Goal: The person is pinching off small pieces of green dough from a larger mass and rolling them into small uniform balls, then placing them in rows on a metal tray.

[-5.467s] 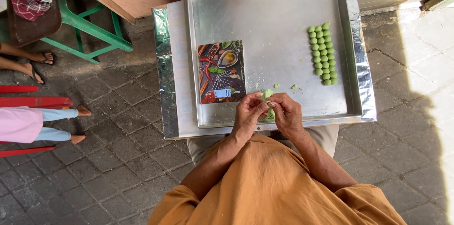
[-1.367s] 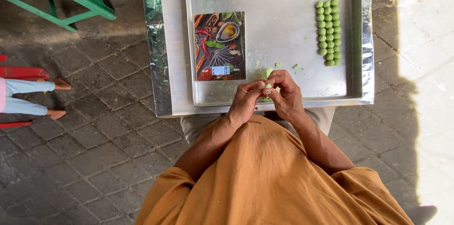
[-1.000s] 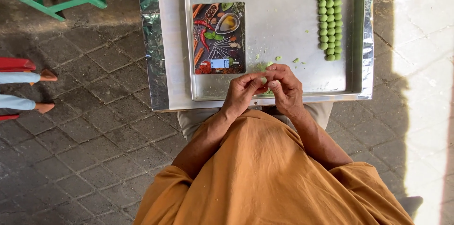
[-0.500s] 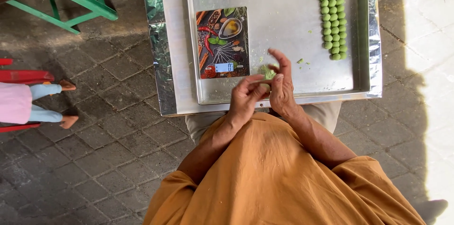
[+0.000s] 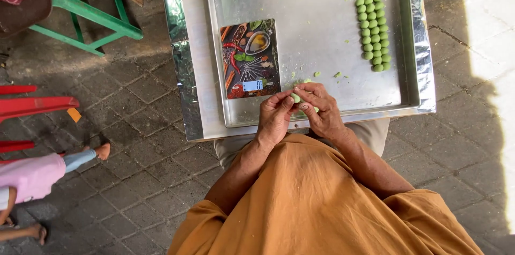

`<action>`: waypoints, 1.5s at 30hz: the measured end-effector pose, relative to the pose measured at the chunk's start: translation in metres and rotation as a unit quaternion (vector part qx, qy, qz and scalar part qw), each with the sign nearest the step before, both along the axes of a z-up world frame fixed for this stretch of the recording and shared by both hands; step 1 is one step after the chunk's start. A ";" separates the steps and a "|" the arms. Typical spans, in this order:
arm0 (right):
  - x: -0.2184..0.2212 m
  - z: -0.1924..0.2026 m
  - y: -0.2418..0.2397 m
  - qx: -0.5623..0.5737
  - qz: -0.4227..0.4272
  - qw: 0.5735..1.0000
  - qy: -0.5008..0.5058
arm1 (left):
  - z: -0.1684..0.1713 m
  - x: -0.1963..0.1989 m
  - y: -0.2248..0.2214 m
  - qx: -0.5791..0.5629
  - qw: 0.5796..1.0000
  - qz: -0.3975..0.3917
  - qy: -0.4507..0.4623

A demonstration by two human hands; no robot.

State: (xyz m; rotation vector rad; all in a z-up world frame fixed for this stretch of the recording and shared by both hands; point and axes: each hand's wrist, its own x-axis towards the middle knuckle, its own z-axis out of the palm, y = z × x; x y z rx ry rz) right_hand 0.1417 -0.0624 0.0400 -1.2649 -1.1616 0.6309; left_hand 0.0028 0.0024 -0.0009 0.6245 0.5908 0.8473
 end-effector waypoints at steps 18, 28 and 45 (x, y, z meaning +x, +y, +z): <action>-0.006 0.008 0.003 0.027 -0.059 0.996 -0.062 | 0.011 0.000 0.007 0.074 0.990 -0.047 0.112; -0.015 -0.001 0.005 -0.012 -0.076 0.997 -0.026 | -0.024 0.005 0.010 0.026 0.995 -0.002 0.099; -0.006 -0.027 -0.006 -0.054 -0.043 0.997 0.024 | 0.009 0.002 0.010 -0.096 0.993 -0.068 0.010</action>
